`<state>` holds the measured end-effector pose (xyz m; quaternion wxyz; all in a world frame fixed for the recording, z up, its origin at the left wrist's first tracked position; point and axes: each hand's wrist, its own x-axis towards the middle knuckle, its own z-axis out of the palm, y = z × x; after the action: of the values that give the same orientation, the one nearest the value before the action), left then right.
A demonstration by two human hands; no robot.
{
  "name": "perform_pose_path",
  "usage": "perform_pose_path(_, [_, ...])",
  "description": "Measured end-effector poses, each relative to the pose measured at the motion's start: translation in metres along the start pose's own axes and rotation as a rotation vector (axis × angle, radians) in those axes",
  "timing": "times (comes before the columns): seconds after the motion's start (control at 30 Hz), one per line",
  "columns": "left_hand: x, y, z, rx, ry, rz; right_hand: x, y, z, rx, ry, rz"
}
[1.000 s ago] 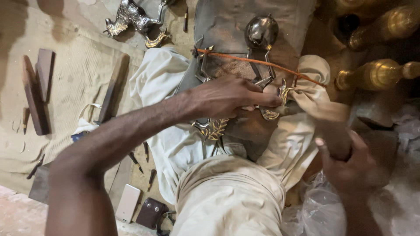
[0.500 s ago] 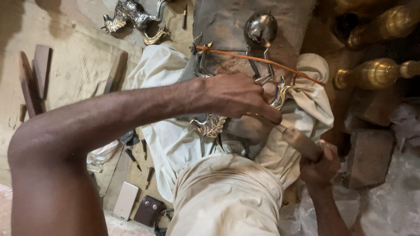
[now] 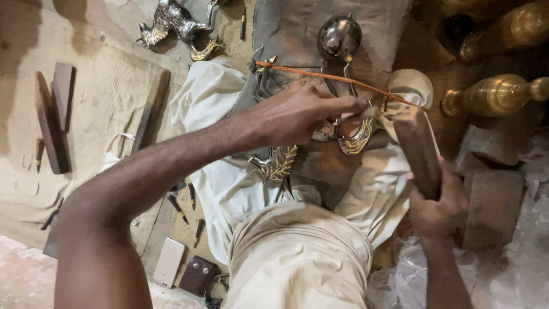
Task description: The person sits on the floor holding a chisel against a brass ornamental piece and strikes the chisel with a wooden mallet to shape and detail the metalwork, repositioning the chisel and the piece repeatedly as they work across its surface.
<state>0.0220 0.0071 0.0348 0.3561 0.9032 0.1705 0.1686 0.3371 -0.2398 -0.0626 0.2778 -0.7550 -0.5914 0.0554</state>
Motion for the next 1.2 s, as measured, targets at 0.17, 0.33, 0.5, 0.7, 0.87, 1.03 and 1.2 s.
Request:
perform_pose_path(0.17, [0.005, 0.007, -0.004, 0.018, -0.037, 0.009, 0.017, 0.022, -0.002, 0.361, 0.018, 0.024])
perform_pose_path(0.33, [0.001, 0.015, -0.004, -0.005, -0.048, -0.085, 0.059, 0.008, -0.023, 0.041, 0.023, -0.306])
perform_pose_path(0.5, [-0.013, 0.020, 0.006, -0.024, 0.019, -0.189, 0.110, -0.025, -0.049, -0.126, -0.066, -0.462])
perform_pose_path(0.7, [-0.031, 0.025, 0.027, -0.067, 0.331, -0.250, 0.145, -0.068, -0.081, -0.230, -0.250, -0.527])
perform_pose_path(0.87, [-0.046, 0.040, 0.047, -0.073, 0.567, -0.336, 0.181, -0.113, -0.090, -0.167, -0.270, -0.638])
perform_pose_path(1.03, [-0.050, 0.049, 0.071, -0.200, 0.805, -0.543, 0.204, -0.157, -0.098, -0.514, -0.758, -0.282])
perform_pose_path(1.2, [-0.050, 0.052, 0.088, -0.247, 0.995, -0.522, 0.213, -0.174, -0.103, -0.507, -0.380, -0.916])
